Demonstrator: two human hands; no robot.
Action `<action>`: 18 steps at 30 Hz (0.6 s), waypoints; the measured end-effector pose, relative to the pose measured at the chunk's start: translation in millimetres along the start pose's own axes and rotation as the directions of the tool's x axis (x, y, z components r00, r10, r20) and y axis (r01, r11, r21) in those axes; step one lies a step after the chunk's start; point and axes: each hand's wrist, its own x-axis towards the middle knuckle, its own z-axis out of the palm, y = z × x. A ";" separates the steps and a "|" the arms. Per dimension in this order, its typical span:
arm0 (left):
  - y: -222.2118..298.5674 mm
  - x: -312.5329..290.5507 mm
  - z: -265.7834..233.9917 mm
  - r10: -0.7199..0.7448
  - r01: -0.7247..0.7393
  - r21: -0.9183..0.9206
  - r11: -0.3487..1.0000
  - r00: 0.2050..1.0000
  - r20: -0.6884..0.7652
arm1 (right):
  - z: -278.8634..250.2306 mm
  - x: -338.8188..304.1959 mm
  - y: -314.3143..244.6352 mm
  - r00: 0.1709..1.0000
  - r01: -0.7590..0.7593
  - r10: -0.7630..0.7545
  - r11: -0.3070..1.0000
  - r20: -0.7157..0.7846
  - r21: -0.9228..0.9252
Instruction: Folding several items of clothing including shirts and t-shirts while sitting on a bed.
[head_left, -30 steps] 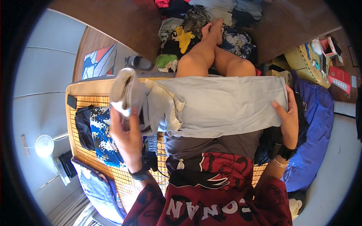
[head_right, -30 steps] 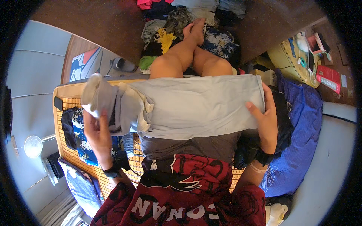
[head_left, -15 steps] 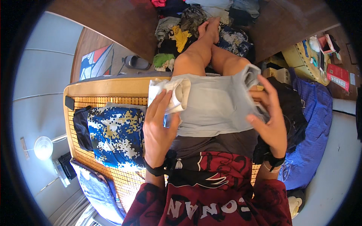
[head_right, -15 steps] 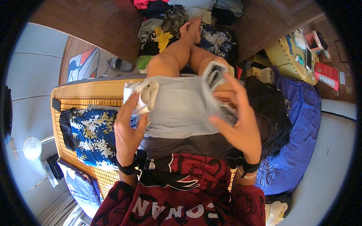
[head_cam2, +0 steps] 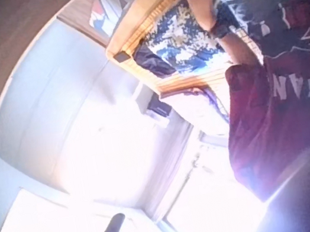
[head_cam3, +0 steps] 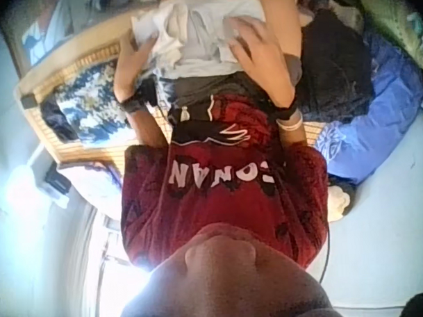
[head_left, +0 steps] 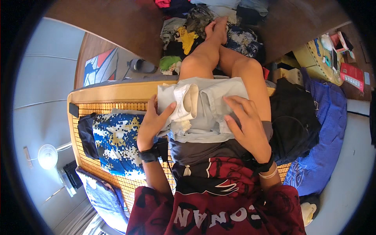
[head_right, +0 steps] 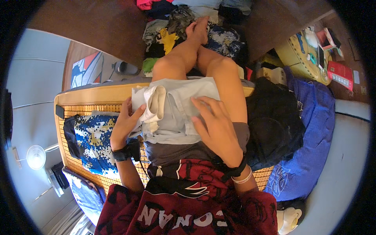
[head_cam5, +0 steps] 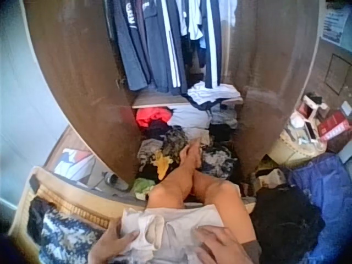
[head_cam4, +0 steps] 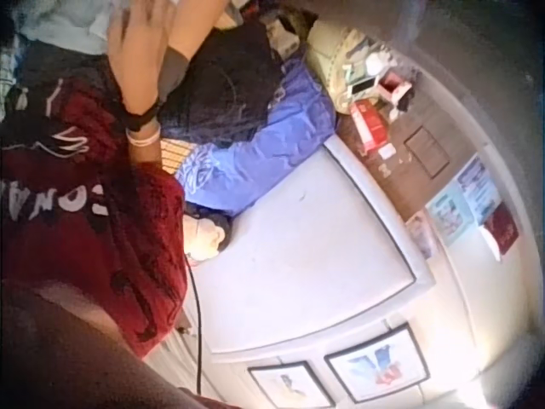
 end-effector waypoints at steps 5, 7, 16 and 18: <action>19.4 3.9 -9.7 -0.170 0.275 -0.254 0.927 0.913 0.371 | -2.7 2.1 -0.6 0.988 0.155 -0.155 0.986 0.011 -0.062; 17.3 6.9 -12.3 -0.192 0.303 -0.277 0.912 0.910 0.366 | 5.8 3.0 -5.1 0.976 0.213 -0.207 0.969 0.061 -0.125; 90.5 -42.4 -53.4 -0.093 0.097 -0.295 0.951 0.995 0.028 | 26.8 -4.6 -14.6 0.984 0.173 -0.171 0.984 0.045 -0.051; 104.2 -43.6 -53.8 -0.072 0.089 -0.307 0.948 0.995 0.067 | 20.4 -2.5 -16.7 0.997 0.071 -0.070 0.997 -0.012 0.042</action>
